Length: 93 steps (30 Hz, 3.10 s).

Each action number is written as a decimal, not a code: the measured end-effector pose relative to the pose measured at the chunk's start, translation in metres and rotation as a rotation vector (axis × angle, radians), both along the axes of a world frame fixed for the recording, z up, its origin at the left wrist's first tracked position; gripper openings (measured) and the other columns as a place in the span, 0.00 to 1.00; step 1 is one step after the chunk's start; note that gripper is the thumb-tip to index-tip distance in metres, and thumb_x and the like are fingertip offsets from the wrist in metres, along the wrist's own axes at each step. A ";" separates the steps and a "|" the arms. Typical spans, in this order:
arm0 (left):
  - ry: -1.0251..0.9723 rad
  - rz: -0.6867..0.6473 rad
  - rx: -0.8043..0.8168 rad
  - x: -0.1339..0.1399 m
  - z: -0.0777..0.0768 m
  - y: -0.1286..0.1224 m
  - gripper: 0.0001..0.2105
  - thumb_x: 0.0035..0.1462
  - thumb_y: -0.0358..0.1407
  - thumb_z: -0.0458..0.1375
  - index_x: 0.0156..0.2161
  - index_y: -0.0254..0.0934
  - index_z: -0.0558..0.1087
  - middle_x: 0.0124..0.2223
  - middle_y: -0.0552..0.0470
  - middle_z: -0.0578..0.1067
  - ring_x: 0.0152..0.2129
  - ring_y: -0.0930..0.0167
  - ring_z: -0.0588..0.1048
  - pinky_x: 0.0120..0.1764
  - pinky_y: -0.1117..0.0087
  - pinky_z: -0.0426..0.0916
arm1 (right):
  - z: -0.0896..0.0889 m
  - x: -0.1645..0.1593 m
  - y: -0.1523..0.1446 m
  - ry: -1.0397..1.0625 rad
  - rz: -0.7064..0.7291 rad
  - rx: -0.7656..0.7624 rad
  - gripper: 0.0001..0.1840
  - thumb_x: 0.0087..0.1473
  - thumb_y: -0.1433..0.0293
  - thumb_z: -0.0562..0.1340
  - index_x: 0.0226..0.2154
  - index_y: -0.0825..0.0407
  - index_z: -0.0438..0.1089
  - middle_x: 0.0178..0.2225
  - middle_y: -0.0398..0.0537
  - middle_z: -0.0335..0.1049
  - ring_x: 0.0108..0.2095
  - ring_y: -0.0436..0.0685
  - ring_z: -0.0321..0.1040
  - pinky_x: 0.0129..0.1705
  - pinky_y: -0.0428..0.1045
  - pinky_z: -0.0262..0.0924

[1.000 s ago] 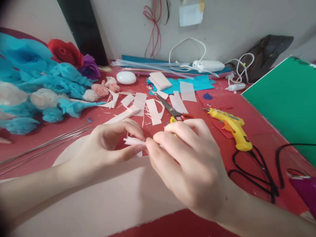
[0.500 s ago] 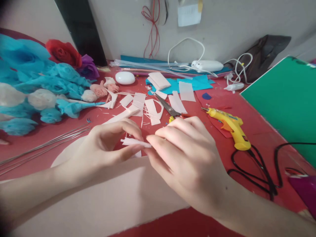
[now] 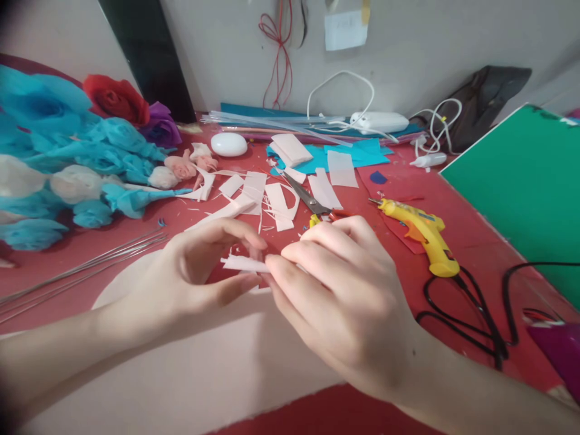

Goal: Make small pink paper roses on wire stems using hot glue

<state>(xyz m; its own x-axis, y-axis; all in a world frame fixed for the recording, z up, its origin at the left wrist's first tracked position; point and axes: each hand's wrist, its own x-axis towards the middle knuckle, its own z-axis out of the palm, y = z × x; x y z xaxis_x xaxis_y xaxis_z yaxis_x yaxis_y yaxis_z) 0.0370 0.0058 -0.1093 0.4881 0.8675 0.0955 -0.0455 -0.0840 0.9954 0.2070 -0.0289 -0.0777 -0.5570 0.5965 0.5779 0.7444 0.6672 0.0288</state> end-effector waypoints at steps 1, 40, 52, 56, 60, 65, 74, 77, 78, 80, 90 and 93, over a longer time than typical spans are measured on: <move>-0.015 -0.005 0.012 0.000 0.000 0.000 0.07 0.47 0.28 0.61 0.34 0.36 0.69 0.33 0.55 0.71 0.32 0.74 0.71 0.36 0.75 0.69 | 0.000 0.000 0.000 0.004 0.001 0.000 0.03 0.49 0.80 0.62 0.28 0.58 0.71 0.25 0.47 0.72 0.28 0.54 0.67 0.30 0.53 0.58; -0.065 -0.043 -0.171 -0.003 0.002 -0.001 0.02 0.49 0.28 0.59 0.27 0.34 0.72 0.24 0.57 0.74 0.23 0.76 0.72 0.28 0.76 0.69 | 0.005 0.008 0.006 0.412 -0.122 -1.015 0.11 0.52 0.65 0.59 0.20 0.46 0.69 0.19 0.33 0.64 0.19 0.43 0.56 0.17 0.40 0.47; -0.071 0.019 -0.171 -0.003 0.009 -0.013 0.03 0.49 0.32 0.60 0.27 0.37 0.75 0.26 0.57 0.77 0.25 0.73 0.76 0.29 0.76 0.71 | 0.008 -0.001 0.000 0.473 -0.067 -0.694 0.06 0.49 0.75 0.62 0.24 0.48 0.70 0.23 0.30 0.68 0.24 0.39 0.62 0.26 0.33 0.55; -0.035 0.049 -0.180 -0.002 0.010 -0.015 0.04 0.47 0.35 0.62 0.26 0.36 0.74 0.25 0.55 0.76 0.24 0.72 0.75 0.28 0.74 0.71 | 0.009 -0.005 -0.004 0.469 -0.022 -0.556 0.06 0.48 0.76 0.62 0.23 0.54 0.67 0.22 0.35 0.67 0.24 0.39 0.62 0.28 0.35 0.56; 0.008 0.052 -0.174 -0.001 0.011 -0.015 0.05 0.49 0.34 0.60 0.26 0.35 0.74 0.24 0.54 0.75 0.24 0.71 0.75 0.29 0.73 0.71 | 0.007 -0.006 -0.006 0.417 0.005 -0.478 0.06 0.49 0.77 0.62 0.23 0.55 0.67 0.22 0.37 0.67 0.24 0.41 0.62 0.30 0.37 0.57; -0.017 0.037 -0.148 -0.003 0.013 -0.016 0.04 0.49 0.33 0.59 0.27 0.34 0.73 0.23 0.54 0.73 0.24 0.69 0.75 0.30 0.70 0.72 | 0.008 -0.007 -0.006 0.419 0.006 -0.498 0.06 0.49 0.76 0.62 0.23 0.54 0.66 0.22 0.37 0.66 0.24 0.41 0.61 0.29 0.39 0.56; -0.047 0.006 -0.069 -0.004 0.011 -0.014 0.05 0.51 0.32 0.56 0.26 0.33 0.71 0.24 0.52 0.74 0.23 0.71 0.73 0.28 0.71 0.70 | 0.007 -0.005 -0.007 0.502 0.011 -0.608 0.05 0.49 0.75 0.62 0.24 0.52 0.67 0.23 0.34 0.66 0.25 0.40 0.62 0.30 0.37 0.57; -0.035 0.033 -0.094 -0.002 0.011 -0.016 0.06 0.50 0.33 0.58 0.25 0.33 0.70 0.23 0.53 0.73 0.22 0.71 0.72 0.28 0.71 0.69 | 0.005 -0.005 -0.008 0.480 0.024 -0.599 0.06 0.50 0.74 0.62 0.24 0.53 0.65 0.22 0.35 0.65 0.24 0.41 0.61 0.29 0.38 0.56; -0.021 0.037 -0.098 -0.002 0.011 -0.016 0.06 0.50 0.33 0.57 0.25 0.33 0.71 0.24 0.53 0.73 0.22 0.71 0.72 0.28 0.71 0.69 | 0.005 -0.005 -0.009 0.475 0.028 -0.592 0.06 0.50 0.75 0.62 0.24 0.53 0.65 0.22 0.35 0.65 0.24 0.41 0.60 0.29 0.38 0.56; 0.002 0.040 -0.103 -0.002 0.012 -0.017 0.06 0.51 0.33 0.57 0.25 0.33 0.71 0.24 0.52 0.74 0.23 0.71 0.73 0.28 0.70 0.69 | 0.004 -0.005 -0.009 0.474 0.029 -0.594 0.06 0.50 0.75 0.62 0.24 0.53 0.65 0.22 0.35 0.64 0.24 0.41 0.61 0.29 0.38 0.56; 0.109 0.120 0.320 -0.006 0.023 -0.016 0.04 0.51 0.29 0.59 0.26 0.32 0.72 0.23 0.53 0.74 0.20 0.76 0.71 0.26 0.77 0.66 | 0.012 -0.004 -0.007 0.482 -0.002 -0.634 0.04 0.50 0.73 0.62 0.26 0.51 0.67 0.25 0.37 0.68 0.25 0.44 0.64 0.27 0.38 0.59; 0.096 0.129 0.428 -0.007 0.028 -0.016 0.02 0.52 0.29 0.59 0.29 0.33 0.72 0.24 0.54 0.74 0.21 0.76 0.71 0.28 0.77 0.66 | 0.015 -0.006 -0.009 0.493 0.020 -0.602 0.05 0.51 0.73 0.62 0.25 0.52 0.67 0.25 0.39 0.68 0.25 0.45 0.65 0.27 0.38 0.60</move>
<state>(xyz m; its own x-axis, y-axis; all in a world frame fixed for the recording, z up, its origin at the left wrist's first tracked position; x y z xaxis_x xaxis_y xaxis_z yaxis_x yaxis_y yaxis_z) 0.0299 -0.0107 -0.0810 0.4026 0.8142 0.4182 0.0829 -0.4875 0.8692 0.2015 -0.0380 -0.0626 -0.3343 0.8786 0.3412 0.5646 0.4765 -0.6739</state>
